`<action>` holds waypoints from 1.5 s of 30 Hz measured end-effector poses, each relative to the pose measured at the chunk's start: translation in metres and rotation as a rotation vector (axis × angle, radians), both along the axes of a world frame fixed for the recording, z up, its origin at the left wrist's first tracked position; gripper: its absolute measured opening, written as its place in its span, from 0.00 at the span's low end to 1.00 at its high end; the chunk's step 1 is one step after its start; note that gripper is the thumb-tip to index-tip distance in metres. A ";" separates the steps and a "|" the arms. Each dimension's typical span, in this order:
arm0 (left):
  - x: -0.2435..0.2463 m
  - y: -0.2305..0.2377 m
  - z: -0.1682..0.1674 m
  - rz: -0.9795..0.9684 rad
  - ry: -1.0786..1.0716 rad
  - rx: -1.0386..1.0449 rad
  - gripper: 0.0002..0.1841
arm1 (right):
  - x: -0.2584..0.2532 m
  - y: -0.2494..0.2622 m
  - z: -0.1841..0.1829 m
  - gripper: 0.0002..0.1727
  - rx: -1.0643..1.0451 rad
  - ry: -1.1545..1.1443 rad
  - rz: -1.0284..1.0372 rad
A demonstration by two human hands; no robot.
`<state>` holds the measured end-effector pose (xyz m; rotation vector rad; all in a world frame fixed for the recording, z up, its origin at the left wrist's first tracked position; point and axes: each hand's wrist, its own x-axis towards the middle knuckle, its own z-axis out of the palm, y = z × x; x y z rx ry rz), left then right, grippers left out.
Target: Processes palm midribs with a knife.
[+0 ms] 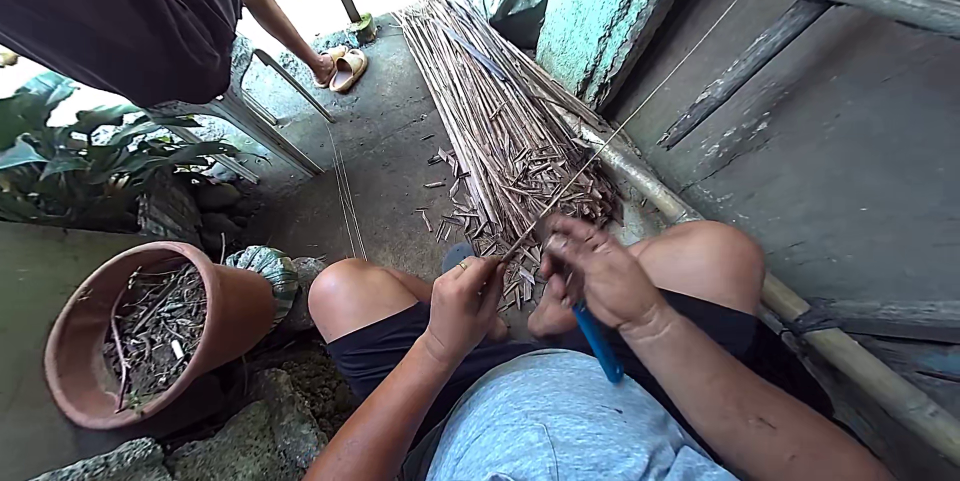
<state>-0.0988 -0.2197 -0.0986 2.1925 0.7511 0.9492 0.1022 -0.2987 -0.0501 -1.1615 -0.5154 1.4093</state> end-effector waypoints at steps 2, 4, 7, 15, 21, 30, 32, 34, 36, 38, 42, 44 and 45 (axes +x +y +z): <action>-0.001 0.000 0.008 -0.120 -0.111 -0.378 0.11 | -0.008 -0.005 -0.007 0.20 0.038 0.056 0.133; -0.003 -0.001 0.017 -0.232 -0.239 -0.760 0.13 | 0.000 -0.002 -0.007 0.17 0.075 0.049 0.157; -0.006 -0.001 0.024 -0.345 -0.390 -1.230 0.15 | 0.021 0.011 -0.004 0.17 0.098 0.042 0.040; -0.003 -0.002 0.019 -0.583 -0.648 -1.764 0.15 | 0.012 0.004 -0.012 0.16 0.140 0.115 0.291; -0.001 -0.003 0.018 -0.736 -0.710 -1.950 0.14 | 0.022 0.011 -0.011 0.18 0.160 0.133 0.236; -0.002 -0.006 0.014 -0.540 -0.521 -1.643 0.15 | 0.044 0.022 0.012 0.17 0.058 -0.025 -0.048; 0.000 -0.007 0.016 -0.465 -0.495 -1.570 0.15 | 0.036 0.018 0.010 0.16 0.021 -0.050 0.014; 0.002 -0.008 0.016 -0.413 -0.474 -1.509 0.15 | 0.018 0.007 0.000 0.15 0.002 -0.026 0.177; 0.003 -0.007 0.016 -0.396 -0.459 -1.486 0.15 | 0.008 0.000 -0.007 0.14 0.010 0.011 0.220; 0.003 -0.007 0.017 -0.408 -0.448 -1.488 0.16 | 0.017 0.004 -0.004 0.14 0.027 0.008 0.136; 0.001 -0.009 0.020 -0.460 -0.444 -1.529 0.17 | 0.043 0.019 0.006 0.16 0.017 0.043 -0.074; 0.001 -0.008 0.019 -0.483 -0.466 -1.579 0.18 | 0.042 0.018 0.005 0.17 0.036 0.075 -0.043; 0.001 -0.009 0.017 -0.471 -0.458 -1.571 0.19 | 0.039 0.017 0.003 0.16 0.049 0.090 -0.030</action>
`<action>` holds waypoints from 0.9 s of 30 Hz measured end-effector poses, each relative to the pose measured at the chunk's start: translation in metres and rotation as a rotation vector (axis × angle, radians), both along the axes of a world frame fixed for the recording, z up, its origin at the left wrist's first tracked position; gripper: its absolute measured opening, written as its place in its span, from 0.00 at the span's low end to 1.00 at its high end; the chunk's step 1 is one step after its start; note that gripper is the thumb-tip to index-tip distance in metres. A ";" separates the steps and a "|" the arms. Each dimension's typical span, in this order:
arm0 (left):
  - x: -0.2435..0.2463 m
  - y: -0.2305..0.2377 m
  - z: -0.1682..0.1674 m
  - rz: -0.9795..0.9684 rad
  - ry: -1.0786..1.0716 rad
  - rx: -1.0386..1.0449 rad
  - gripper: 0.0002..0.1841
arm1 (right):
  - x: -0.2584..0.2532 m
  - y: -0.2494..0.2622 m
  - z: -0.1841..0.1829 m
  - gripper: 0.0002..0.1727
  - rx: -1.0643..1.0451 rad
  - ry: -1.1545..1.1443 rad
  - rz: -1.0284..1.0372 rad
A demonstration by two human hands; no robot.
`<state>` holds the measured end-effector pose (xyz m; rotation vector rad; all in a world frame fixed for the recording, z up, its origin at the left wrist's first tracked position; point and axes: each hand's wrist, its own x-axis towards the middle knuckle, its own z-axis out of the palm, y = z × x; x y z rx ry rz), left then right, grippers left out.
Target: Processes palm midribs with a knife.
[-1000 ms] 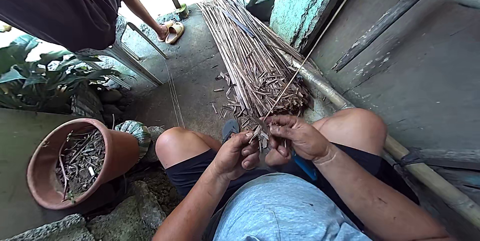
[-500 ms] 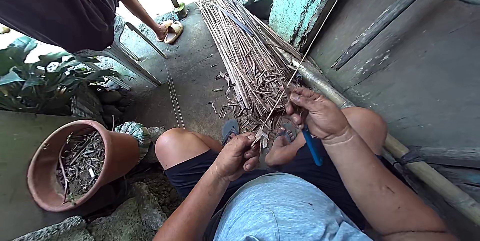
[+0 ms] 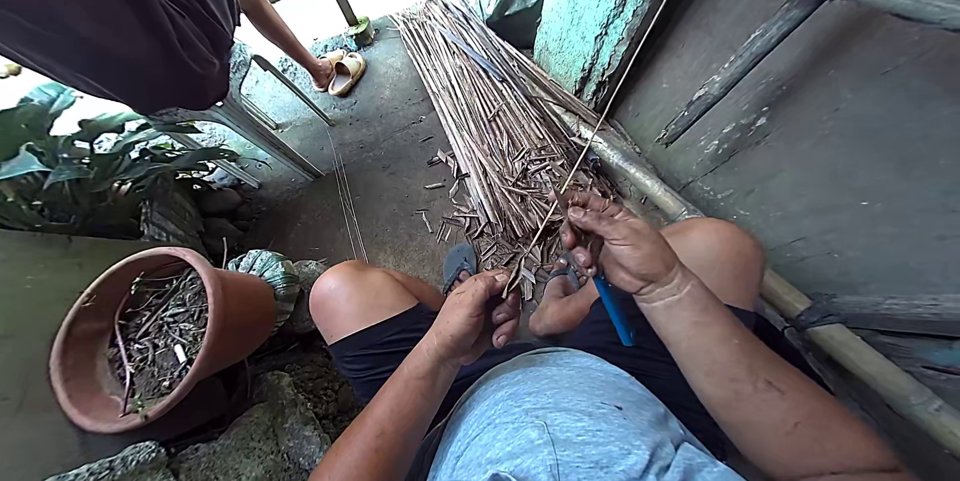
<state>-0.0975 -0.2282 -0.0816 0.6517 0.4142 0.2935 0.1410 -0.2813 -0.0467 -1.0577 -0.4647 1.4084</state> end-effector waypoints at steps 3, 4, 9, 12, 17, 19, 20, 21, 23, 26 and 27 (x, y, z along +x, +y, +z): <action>0.001 -0.003 -0.003 0.055 0.154 0.338 0.22 | -0.008 0.001 -0.001 0.14 -0.007 -0.028 -0.034; 0.001 -0.004 -0.003 0.087 0.222 0.521 0.20 | -0.009 0.002 -0.001 0.13 -0.018 -0.037 -0.044; 0.003 -0.005 -0.007 0.216 0.414 1.034 0.15 | -0.017 0.005 -0.004 0.12 -0.041 -0.053 -0.017; 0.005 -0.005 0.002 0.212 0.326 0.710 0.19 | -0.025 -0.004 -0.010 0.13 -0.041 -0.069 0.143; 0.003 -0.003 0.000 0.173 0.226 0.495 0.18 | -0.026 -0.014 -0.015 0.15 -0.041 -0.035 0.309; 0.001 -0.004 0.000 0.161 0.210 0.520 0.17 | -0.015 -0.007 -0.009 0.14 -0.050 -0.060 0.207; 0.000 -0.005 0.000 0.158 0.209 0.551 0.17 | -0.008 -0.003 -0.006 0.14 -0.057 -0.063 0.143; -0.001 -0.005 0.001 0.154 0.211 0.574 0.17 | -0.002 0.001 -0.004 0.15 -0.054 -0.061 0.081; 0.000 -0.005 0.001 0.151 0.213 0.586 0.17 | 0.001 0.004 -0.004 0.15 -0.058 -0.065 0.019; 0.002 -0.003 0.002 0.171 0.231 0.570 0.17 | -0.021 -0.010 -0.012 0.16 -0.063 -0.101 0.189; 0.003 -0.003 0.002 0.180 0.240 0.563 0.17 | -0.030 -0.016 -0.014 0.16 -0.058 -0.092 0.259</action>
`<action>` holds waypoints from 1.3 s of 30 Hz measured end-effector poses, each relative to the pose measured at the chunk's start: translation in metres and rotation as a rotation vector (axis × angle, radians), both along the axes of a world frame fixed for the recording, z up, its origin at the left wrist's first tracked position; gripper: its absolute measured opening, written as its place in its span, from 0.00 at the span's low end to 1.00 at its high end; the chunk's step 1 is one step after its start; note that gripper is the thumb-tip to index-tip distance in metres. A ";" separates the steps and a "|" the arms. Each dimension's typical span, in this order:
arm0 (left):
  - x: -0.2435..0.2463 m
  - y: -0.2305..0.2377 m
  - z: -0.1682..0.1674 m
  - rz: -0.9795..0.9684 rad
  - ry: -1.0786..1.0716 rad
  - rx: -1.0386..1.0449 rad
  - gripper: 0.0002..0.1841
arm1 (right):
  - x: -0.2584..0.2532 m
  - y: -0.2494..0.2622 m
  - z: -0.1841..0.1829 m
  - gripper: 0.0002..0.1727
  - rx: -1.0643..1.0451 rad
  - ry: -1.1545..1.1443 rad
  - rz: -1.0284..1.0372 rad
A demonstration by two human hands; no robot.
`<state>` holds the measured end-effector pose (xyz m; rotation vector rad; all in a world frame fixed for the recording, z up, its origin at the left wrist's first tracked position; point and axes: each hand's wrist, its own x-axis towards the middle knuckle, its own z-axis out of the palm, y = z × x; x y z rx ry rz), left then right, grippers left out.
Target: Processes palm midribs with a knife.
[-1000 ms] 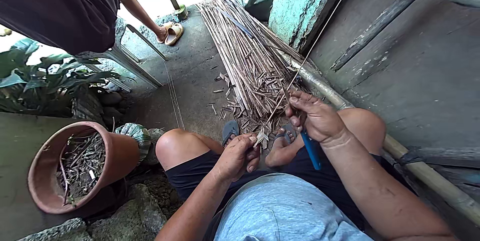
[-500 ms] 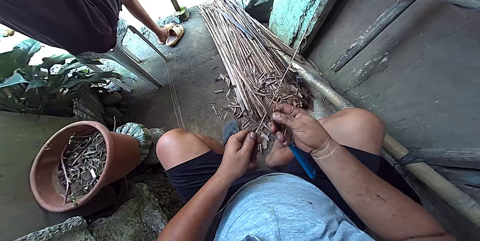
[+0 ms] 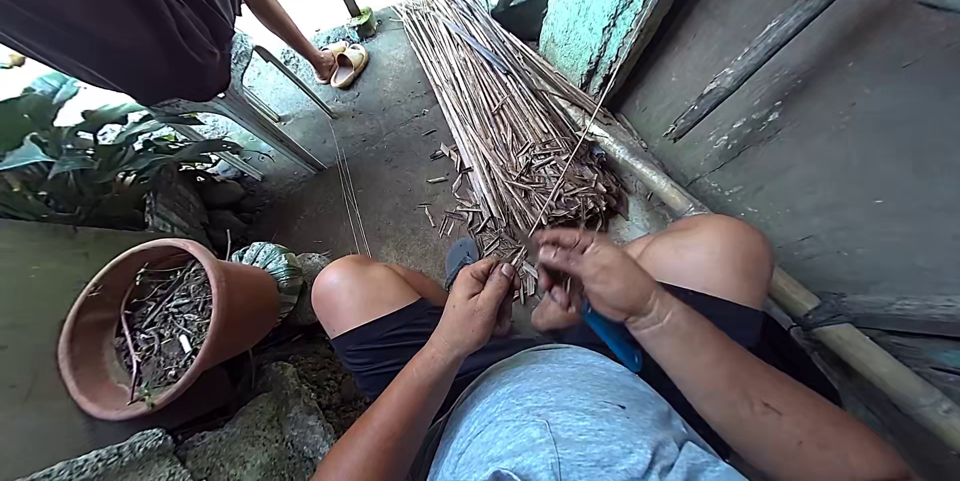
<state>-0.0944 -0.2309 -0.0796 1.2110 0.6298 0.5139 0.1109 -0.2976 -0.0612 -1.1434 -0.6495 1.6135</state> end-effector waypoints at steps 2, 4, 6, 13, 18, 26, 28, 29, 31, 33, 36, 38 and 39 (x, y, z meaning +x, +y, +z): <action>0.001 0.001 0.001 0.004 0.004 0.012 0.17 | -0.008 -0.005 -0.002 0.16 0.019 0.036 0.042; 0.001 0.001 0.000 -0.005 -0.007 0.038 0.16 | 0.001 -0.001 0.001 0.16 0.037 0.008 -0.015; -0.002 0.001 -0.001 -0.023 -0.021 0.068 0.16 | 0.020 0.010 0.008 0.16 0.043 -0.027 -0.156; -0.005 0.004 -0.001 -0.122 -0.243 -0.552 0.19 | 0.010 0.002 0.002 0.17 0.051 0.055 0.012; -0.013 0.002 -0.013 -0.233 -0.394 -0.796 0.17 | 0.015 0.006 0.005 0.16 0.086 0.086 -0.051; -0.019 0.006 -0.013 -0.272 -0.292 -0.467 0.19 | 0.052 0.029 0.028 0.19 0.107 0.018 -0.274; -0.019 0.008 -0.010 -0.204 -0.135 -0.137 0.18 | 0.030 0.016 0.018 0.19 0.083 0.013 -0.145; -0.019 0.009 -0.010 -0.159 -0.030 0.052 0.16 | 0.021 0.012 0.013 0.17 0.077 0.014 -0.112; -0.022 0.011 -0.014 -0.080 0.191 0.470 0.14 | 0.016 0.008 0.008 0.14 0.077 -0.005 -0.116; -0.029 0.012 -0.021 -0.049 0.308 0.783 0.14 | 0.025 0.011 0.012 0.14 0.090 -0.052 -0.180; -0.040 0.015 -0.027 -0.037 0.350 0.967 0.13 | 0.048 0.020 0.027 0.15 0.091 -0.120 -0.344; -0.042 0.017 -0.029 -0.018 0.341 0.956 0.11 | 0.059 0.023 0.033 0.16 0.118 -0.131 -0.433; -0.041 0.017 -0.029 -0.009 0.328 0.903 0.13 | 0.060 0.024 0.034 0.17 0.135 -0.130 -0.447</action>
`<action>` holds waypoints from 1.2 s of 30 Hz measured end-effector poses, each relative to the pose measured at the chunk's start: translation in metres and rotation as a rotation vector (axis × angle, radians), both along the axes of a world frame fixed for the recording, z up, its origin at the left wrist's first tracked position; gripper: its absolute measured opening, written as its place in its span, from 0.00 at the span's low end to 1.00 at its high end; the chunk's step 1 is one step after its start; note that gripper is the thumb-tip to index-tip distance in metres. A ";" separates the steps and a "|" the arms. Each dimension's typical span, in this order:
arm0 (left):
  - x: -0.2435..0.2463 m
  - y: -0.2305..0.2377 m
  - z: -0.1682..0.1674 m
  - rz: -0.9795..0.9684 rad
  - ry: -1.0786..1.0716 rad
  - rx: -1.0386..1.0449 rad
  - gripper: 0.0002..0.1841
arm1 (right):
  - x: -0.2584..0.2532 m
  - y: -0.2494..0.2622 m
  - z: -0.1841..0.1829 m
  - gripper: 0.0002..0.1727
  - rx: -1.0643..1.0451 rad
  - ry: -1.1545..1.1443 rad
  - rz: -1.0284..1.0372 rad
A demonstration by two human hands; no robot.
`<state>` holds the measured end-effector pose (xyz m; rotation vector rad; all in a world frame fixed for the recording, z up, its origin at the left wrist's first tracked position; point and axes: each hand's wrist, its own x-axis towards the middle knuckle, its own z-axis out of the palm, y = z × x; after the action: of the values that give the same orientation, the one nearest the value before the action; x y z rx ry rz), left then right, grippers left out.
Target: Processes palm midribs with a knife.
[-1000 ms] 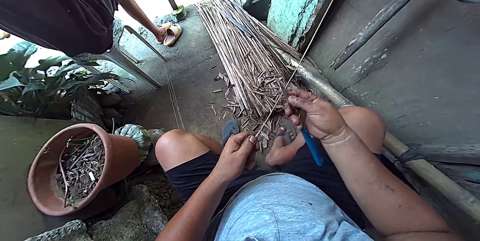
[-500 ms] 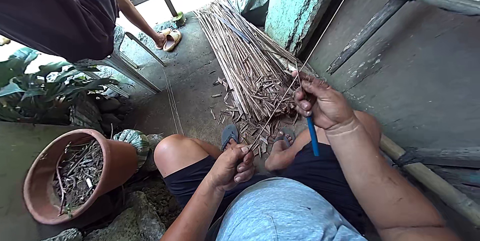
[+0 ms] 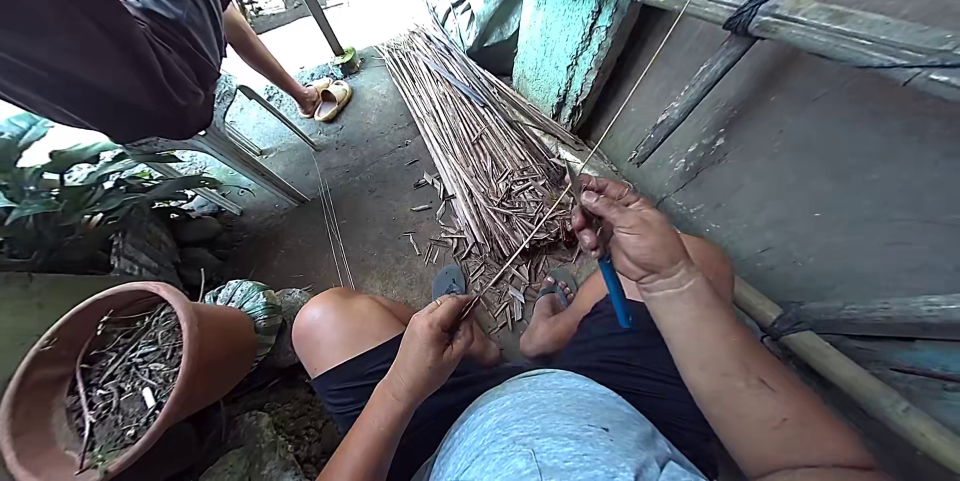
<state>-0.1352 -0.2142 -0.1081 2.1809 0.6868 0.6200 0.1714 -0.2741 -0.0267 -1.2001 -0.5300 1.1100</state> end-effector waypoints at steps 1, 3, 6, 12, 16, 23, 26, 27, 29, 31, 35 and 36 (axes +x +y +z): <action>0.003 -0.001 0.002 0.003 -0.026 -0.086 0.16 | -0.001 0.000 0.000 0.17 0.016 0.002 0.005; 0.010 -0.002 0.012 -0.030 -0.078 -0.330 0.22 | -0.010 -0.001 -0.005 0.17 0.043 0.021 0.048; 0.021 -0.002 0.028 -0.094 -0.111 -0.619 0.19 | -0.027 -0.003 -0.016 0.17 0.075 0.038 0.107; 0.023 -0.002 0.020 0.074 -0.105 -0.413 0.12 | -0.054 -0.016 -0.028 0.18 -0.059 0.036 0.333; 0.023 -0.003 0.012 0.184 -0.111 -0.209 0.11 | -0.061 -0.020 -0.031 0.20 -0.108 0.039 0.329; 0.017 -0.008 0.008 0.180 -0.168 -0.125 0.10 | -0.023 -0.007 -0.010 0.19 -0.030 -0.031 0.067; 0.022 -0.008 0.013 0.183 -0.185 -0.134 0.10 | -0.051 -0.015 -0.015 0.19 -0.067 -0.010 0.293; 0.024 -0.007 0.015 0.184 -0.191 -0.125 0.10 | -0.062 -0.018 -0.019 0.20 -0.081 0.012 0.342; 0.025 -0.007 0.016 0.188 -0.193 -0.100 0.10 | -0.072 -0.020 -0.023 0.19 -0.078 0.041 0.354; 0.023 -0.007 0.015 0.192 -0.184 -0.077 0.09 | -0.064 -0.016 -0.018 0.18 -0.050 0.009 0.272; 0.013 -0.006 0.006 0.200 -0.142 -0.049 0.09 | -0.030 -0.005 -0.003 0.18 -0.019 0.011 0.046; 0.013 -0.006 0.005 0.198 -0.139 -0.047 0.09 | -0.029 -0.005 -0.002 0.18 -0.024 0.008 0.059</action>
<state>-0.1222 -0.2201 -0.1030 2.0196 0.8401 0.8416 0.1422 -0.2796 -0.0291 -1.2073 -0.5503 1.1740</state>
